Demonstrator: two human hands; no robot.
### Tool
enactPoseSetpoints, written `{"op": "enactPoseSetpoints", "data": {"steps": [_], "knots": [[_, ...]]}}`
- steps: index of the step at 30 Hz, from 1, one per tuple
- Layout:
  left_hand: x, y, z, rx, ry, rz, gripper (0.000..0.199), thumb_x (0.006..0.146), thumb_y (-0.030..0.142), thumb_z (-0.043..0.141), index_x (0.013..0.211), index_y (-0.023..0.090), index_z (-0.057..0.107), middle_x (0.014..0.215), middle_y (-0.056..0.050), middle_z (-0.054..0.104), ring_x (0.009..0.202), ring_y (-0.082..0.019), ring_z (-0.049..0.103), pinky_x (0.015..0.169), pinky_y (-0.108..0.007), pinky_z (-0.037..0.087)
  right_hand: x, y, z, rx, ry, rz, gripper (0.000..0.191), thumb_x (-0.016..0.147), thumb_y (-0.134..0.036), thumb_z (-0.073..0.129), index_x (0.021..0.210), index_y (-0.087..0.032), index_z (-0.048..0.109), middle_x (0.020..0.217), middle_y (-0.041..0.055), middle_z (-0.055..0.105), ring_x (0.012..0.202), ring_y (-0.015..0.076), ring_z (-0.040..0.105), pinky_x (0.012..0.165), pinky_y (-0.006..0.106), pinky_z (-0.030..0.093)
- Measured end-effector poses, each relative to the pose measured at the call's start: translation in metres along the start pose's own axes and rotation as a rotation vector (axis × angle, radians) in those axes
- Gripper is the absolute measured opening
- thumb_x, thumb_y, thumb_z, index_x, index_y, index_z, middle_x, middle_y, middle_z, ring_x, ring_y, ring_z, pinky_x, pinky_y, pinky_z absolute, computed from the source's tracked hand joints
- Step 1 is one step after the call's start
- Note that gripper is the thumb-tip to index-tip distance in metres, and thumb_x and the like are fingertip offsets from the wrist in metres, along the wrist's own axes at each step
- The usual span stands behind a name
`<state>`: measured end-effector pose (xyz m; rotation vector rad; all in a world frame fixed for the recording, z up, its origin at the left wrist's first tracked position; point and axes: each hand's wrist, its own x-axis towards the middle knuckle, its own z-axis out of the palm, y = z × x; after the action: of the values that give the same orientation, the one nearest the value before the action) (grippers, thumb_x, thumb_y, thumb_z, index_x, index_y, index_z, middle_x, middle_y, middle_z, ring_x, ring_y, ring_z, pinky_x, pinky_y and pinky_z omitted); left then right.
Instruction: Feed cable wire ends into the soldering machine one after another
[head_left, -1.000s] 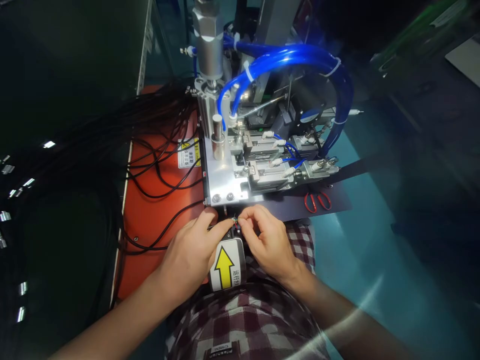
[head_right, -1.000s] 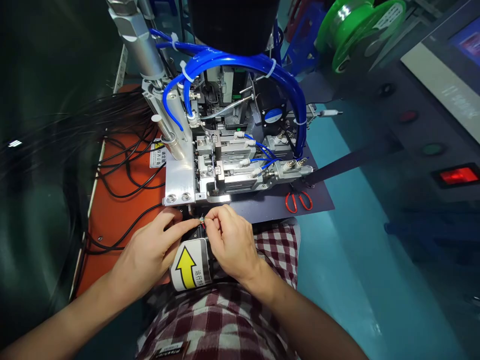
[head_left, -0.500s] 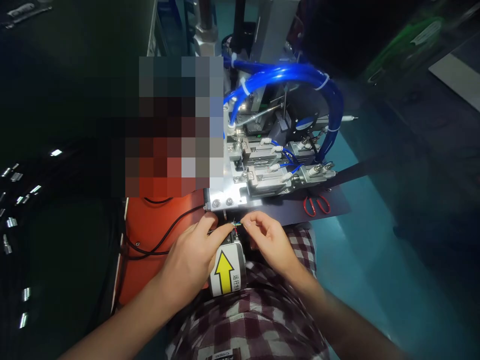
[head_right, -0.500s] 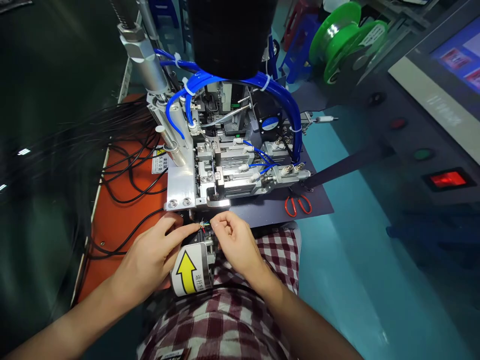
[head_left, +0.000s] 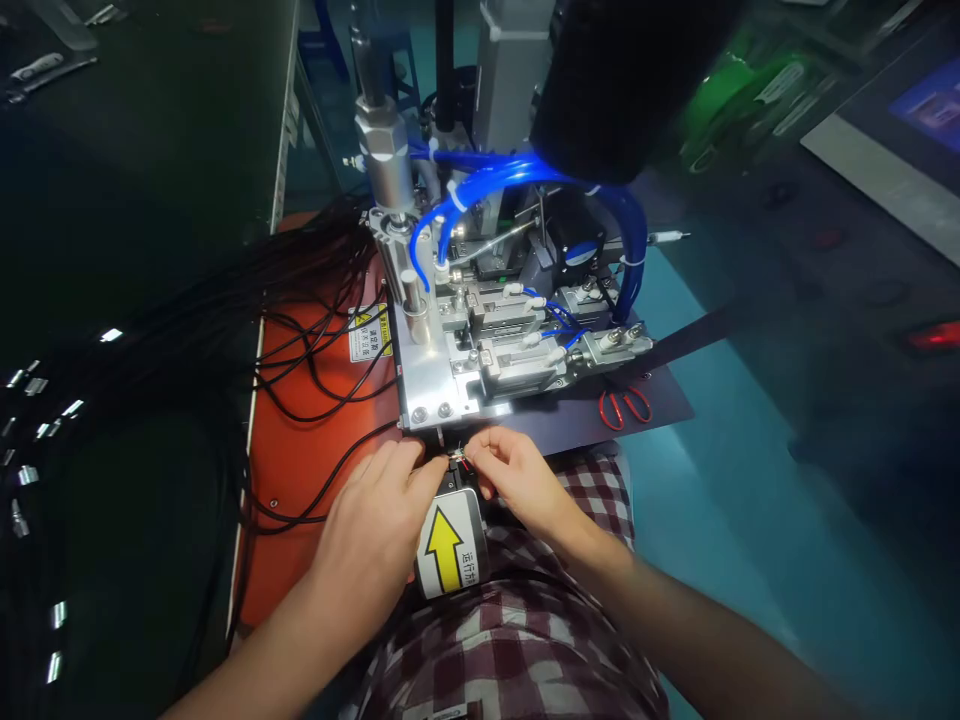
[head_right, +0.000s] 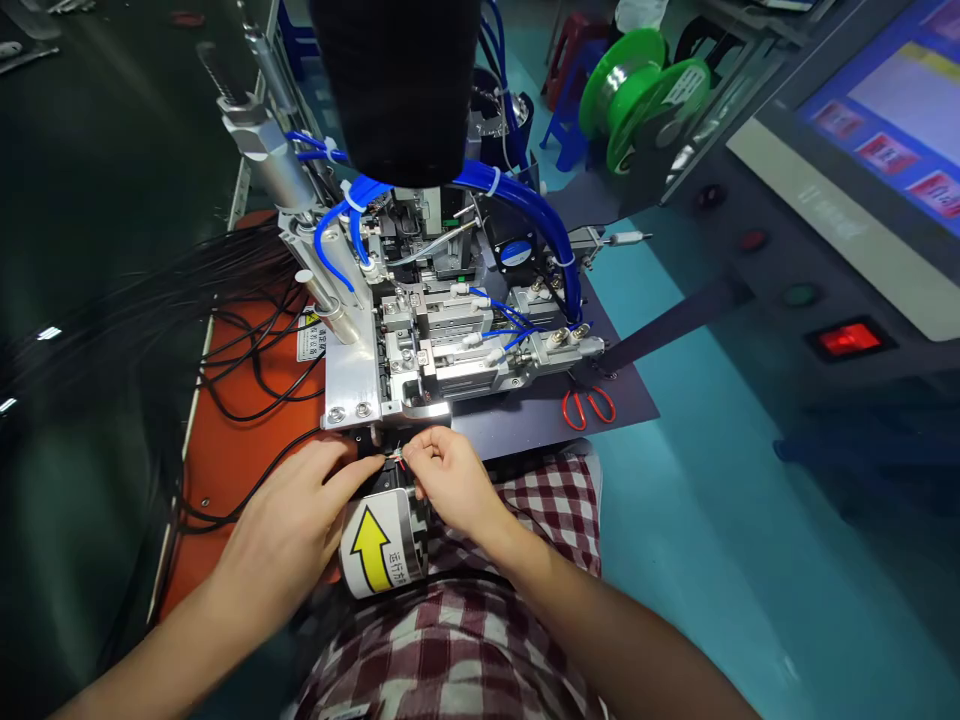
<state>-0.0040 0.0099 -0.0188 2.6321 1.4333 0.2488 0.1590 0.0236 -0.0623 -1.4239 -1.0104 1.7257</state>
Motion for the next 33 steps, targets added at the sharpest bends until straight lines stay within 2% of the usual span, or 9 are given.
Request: {"op": "enactPoseSetpoints", "data": {"steps": [3, 8, 12, 17, 19, 24, 27, 31, 33], "knots": [[-0.001, 0.008, -0.003, 0.146, -0.032, -0.029, 0.027, 0.079, 0.005, 0.05, 0.1, 0.015, 0.064, 0.082, -0.008, 0.057, 0.073, -0.025, 0.053, 0.059, -0.038, 0.049, -0.001, 0.001, 0.0, 0.023, 0.005, -0.008, 0.022, 0.076, -0.037, 0.056, 0.068, -0.018, 0.049, 0.048, -0.007, 0.045, 0.041, 0.0087, 0.04, 0.044, 0.023, 0.028], [-0.005, 0.011, 0.002, 0.046, -0.147, -0.08, 0.038, 0.079, 0.001, 0.05, 0.115, 0.01, 0.057, 0.091, -0.009, 0.057, 0.081, -0.024, 0.053, 0.068, -0.037, 0.052, -0.001, 0.004, 0.0, 0.069, -0.001, -0.034, 0.022, 0.075, -0.036, 0.057, 0.066, -0.017, 0.05, 0.051, -0.0062, 0.046, 0.043, 0.0086, 0.042, 0.045, 0.023, 0.03], [-0.006, 0.012, 0.001, 0.024, -0.22, -0.129, 0.042, 0.079, 0.0, 0.049, 0.119, 0.01, 0.055, 0.095, -0.011, 0.056, 0.086, -0.025, 0.052, 0.072, -0.039, 0.052, 0.001, 0.006, 0.002, 0.093, 0.001, -0.055, 0.02, 0.075, -0.034, 0.057, 0.066, -0.017, 0.05, 0.048, -0.0063, 0.046, 0.044, 0.0088, 0.04, 0.047, 0.023, 0.03], [-0.004, 0.016, -0.006, 0.028, -0.254, -0.128, 0.042, 0.08, 0.002, 0.048, 0.121, 0.01, 0.054, 0.102, -0.012, 0.056, 0.09, -0.025, 0.053, 0.078, -0.04, 0.052, 0.002, 0.007, -0.001, 0.208, -0.053, 0.041, 0.02, 0.072, -0.033, 0.06, 0.066, -0.016, 0.052, 0.049, -0.0064, 0.047, 0.044, 0.0071, 0.037, 0.047, 0.022, 0.027], [-0.002, 0.016, -0.009, 0.014, -0.261, -0.122, 0.041, 0.08, 0.002, 0.047, 0.12, 0.01, 0.054, 0.104, -0.013, 0.056, 0.092, -0.025, 0.054, 0.079, -0.04, 0.052, -0.001, 0.008, -0.003, 0.202, -0.058, 0.033, 0.022, 0.073, -0.035, 0.061, 0.066, -0.016, 0.052, 0.053, -0.0057, 0.048, 0.045, 0.0071, 0.039, 0.048, 0.022, 0.028], [-0.001, 0.014, -0.015, -0.022, -0.232, -0.097, 0.037, 0.08, 0.001, 0.044, 0.113, 0.011, 0.058, 0.104, -0.012, 0.058, 0.091, -0.025, 0.056, 0.078, -0.04, 0.053, -0.013, 0.011, -0.002, 0.005, -0.006, -0.071, 0.025, 0.079, -0.039, 0.057, 0.067, -0.017, 0.052, 0.057, -0.0043, 0.046, 0.047, 0.0095, 0.043, 0.046, 0.023, 0.031], [-0.006, 0.01, -0.013, -0.05, -0.14, -0.061, 0.034, 0.082, 0.003, 0.041, 0.108, 0.009, 0.061, 0.106, -0.014, 0.059, 0.093, -0.025, 0.057, 0.077, -0.04, 0.054, -0.021, 0.007, 0.003, -0.151, 0.037, -0.098, 0.022, 0.08, -0.036, 0.054, 0.069, -0.017, 0.055, 0.054, -0.0041, 0.045, 0.048, 0.0105, 0.041, 0.045, 0.023, 0.03], [-0.013, 0.001, -0.004, -0.101, -0.002, -0.021, 0.035, 0.084, 0.006, 0.038, 0.109, 0.006, 0.061, 0.107, -0.015, 0.06, 0.095, -0.025, 0.057, 0.079, -0.036, 0.054, -0.026, -0.005, 0.006, -0.578, 0.221, -0.362, 0.019, 0.081, -0.023, 0.05, 0.063, -0.018, 0.054, 0.058, -0.002, 0.049, 0.053, 0.0115, 0.042, 0.053, 0.025, 0.03], [-0.015, -0.002, 0.0, -0.123, 0.027, -0.022, 0.034, 0.084, 0.007, 0.039, 0.108, 0.007, 0.062, 0.106, -0.015, 0.061, 0.094, -0.024, 0.058, 0.079, -0.035, 0.054, -0.024, -0.008, 0.004, -0.67, 0.254, -0.443, 0.018, 0.08, -0.02, 0.05, 0.062, -0.018, 0.053, 0.06, -0.0018, 0.049, 0.055, 0.0117, 0.042, 0.055, 0.026, 0.03]]}}
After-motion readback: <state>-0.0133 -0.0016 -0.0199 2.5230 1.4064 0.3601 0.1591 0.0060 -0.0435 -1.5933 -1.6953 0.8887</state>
